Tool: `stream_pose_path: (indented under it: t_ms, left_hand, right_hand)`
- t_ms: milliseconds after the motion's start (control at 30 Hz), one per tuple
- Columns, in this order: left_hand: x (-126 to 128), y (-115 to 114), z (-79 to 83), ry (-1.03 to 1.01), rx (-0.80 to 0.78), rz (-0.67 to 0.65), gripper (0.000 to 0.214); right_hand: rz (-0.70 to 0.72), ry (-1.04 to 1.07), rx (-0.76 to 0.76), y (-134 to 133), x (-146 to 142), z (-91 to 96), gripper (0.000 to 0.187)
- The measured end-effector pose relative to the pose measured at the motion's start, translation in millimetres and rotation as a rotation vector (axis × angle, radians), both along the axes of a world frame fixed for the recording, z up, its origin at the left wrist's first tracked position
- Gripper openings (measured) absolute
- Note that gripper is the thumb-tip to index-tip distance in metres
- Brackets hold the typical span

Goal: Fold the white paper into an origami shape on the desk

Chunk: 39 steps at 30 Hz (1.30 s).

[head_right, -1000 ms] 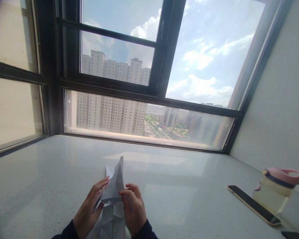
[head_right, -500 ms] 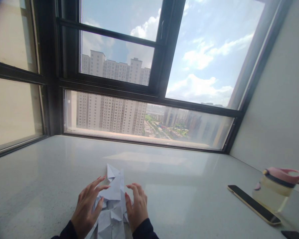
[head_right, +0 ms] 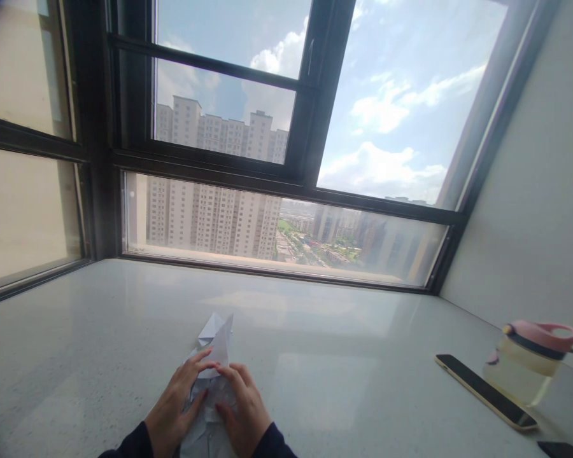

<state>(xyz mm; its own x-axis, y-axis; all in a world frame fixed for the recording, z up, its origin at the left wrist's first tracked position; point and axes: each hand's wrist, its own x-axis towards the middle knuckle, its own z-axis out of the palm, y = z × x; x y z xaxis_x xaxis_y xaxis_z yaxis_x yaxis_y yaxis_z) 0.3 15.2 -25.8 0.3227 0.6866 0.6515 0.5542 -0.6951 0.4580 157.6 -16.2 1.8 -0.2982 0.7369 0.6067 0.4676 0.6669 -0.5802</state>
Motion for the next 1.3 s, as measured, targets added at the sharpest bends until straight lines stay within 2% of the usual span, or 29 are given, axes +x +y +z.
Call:
stream_pose_path:
  t_ms: [200,433,667,767,867,967,1100,1200,1300]
  left_hand:
    - [1,-5,16.7,-0.064,0.035,-0.055,0.029]
    - [-5,-7,17.4,-0.029,0.14,0.122,0.039]
    - [-3,-8,19.2,0.073,0.148,0.274,0.037]
    - [-1,-10,18.2,0.146,0.072,0.318,0.033]
    - [-1,-8,7.8,0.225,-0.013,0.329,0.03]
    - [-3,-2,-9.4,0.269,-0.03,0.288,0.034]
    - [-3,5,-24.4,0.234,0.03,0.17,0.044]
    - [-1,5,-21.0,0.137,-0.002,0.047,0.045]
    - [2,2,-8.9,0.011,-0.04,-0.048,0.043]
  right_hand:
    - [-0.081,0.079,0.145,-1,6,12.1,0.034]
    - [-0.19,0.046,0.231,-1,11,9.2,0.028]
    - [-0.387,-0.049,0.223,3,15,2.9,0.024]
    - [-0.485,-0.102,0.173,7,16,-3.8,0.021]
    - [-0.553,-0.158,0.088,12,18,-16.3,0.023]
    - [-0.485,-0.238,0.021,14,18,-24.7,0.028]
    - [-0.217,-0.243,-0.002,6,9,-17.8,0.037]
    - [-0.068,-0.16,-0.023,0,1,-7.0,0.046]
    - [-0.015,-0.068,-0.02,-3,-2,-0.7,0.049]
